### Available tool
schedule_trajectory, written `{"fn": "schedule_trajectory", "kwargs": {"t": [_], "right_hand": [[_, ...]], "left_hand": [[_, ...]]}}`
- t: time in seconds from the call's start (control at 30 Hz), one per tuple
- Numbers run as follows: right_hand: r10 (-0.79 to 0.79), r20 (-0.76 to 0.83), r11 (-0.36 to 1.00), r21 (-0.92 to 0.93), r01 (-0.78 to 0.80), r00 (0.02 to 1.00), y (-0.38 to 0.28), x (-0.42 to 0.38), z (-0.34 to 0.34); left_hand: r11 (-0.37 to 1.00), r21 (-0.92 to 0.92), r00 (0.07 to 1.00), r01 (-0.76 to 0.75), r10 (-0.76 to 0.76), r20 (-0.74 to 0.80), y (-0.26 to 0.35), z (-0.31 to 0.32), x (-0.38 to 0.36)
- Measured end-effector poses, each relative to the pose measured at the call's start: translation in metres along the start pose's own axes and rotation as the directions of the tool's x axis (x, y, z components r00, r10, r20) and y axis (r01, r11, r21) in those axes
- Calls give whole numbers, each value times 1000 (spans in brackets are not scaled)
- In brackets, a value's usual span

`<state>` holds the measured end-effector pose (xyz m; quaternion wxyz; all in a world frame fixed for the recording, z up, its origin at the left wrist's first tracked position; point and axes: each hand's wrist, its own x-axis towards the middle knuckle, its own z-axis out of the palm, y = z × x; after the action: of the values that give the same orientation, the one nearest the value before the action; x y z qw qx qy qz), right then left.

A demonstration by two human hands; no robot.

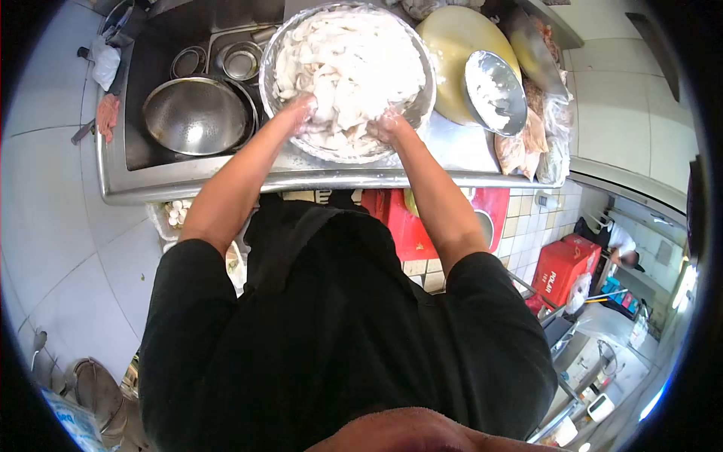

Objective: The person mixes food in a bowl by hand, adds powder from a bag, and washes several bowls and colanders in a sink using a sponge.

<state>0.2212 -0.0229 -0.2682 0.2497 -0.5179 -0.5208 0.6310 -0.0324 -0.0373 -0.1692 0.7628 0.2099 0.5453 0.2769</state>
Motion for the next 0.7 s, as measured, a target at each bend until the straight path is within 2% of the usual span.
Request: {"fn": "schedule_trajectory", "kwargs": {"t": [0.03,0.07,0.13,0.17,0.2,0.23,0.27,0.3,0.33,0.37,0.4,0.43,0.47,0.53,0.63,0.67,0.7], "right_hand": [[55,14,985,165,-57,998,-13,-1,2],[111,28,939,325,-114,993,-26,-2,3],[-70,2,961,267,67,998,-55,-6,7],[-101,-20,974,202,103,995,-71,-10,7],[-174,-35,984,32,175,984,-95,-16,6],[-269,-25,937,-239,256,963,-116,-23,4],[-328,67,688,-666,287,942,-139,-34,1],[-314,167,224,-944,244,935,-160,-44,0],[-223,259,-176,-959,222,940,-180,-50,-1],[-387,187,-5,-980,201,903,-167,-40,-6],[-528,87,168,-964,204,845,-157,-28,-9],[-474,170,23,-978,206,864,-176,-37,-9],[-415,252,-122,-968,221,874,-196,-46,-9],[-197,346,-188,-932,311,917,-201,-47,-24],[122,451,-187,-864,467,884,-180,-46,-38],[203,491,-155,-838,523,847,-157,-45,-40],[280,532,-120,-806,579,799,-143,-42,-41]], "left_hand": [[988,-152,999,23,-17,42,4,6,-8],[994,-113,988,-9,26,151,1,2,-4],[986,-129,971,-103,128,200,-11,-12,11],[980,-136,959,-148,176,223,-16,-19,18],[981,42,971,-191,183,153,9,1,-8],[968,-24,955,-250,251,157,9,-2,6],[949,-94,936,-301,313,160,3,-8,34],[925,-164,917,-342,367,156,-4,-11,49],[873,-214,896,-439,444,-29,19,16,19],[759,261,800,-597,589,116,42,17,13],[412,635,708,-653,630,319,66,14,17],[115,775,655,-621,619,433,77,12,12],[-202,816,592,-541,598,540,89,10,7],[-431,811,477,-395,658,582,91,11,-13],[-534,828,798,-170,419,434,83,6,-41],[-579,792,805,-193,369,465,71,0,-41],[-500,842,854,-204,329,402,61,1,-38]]}}
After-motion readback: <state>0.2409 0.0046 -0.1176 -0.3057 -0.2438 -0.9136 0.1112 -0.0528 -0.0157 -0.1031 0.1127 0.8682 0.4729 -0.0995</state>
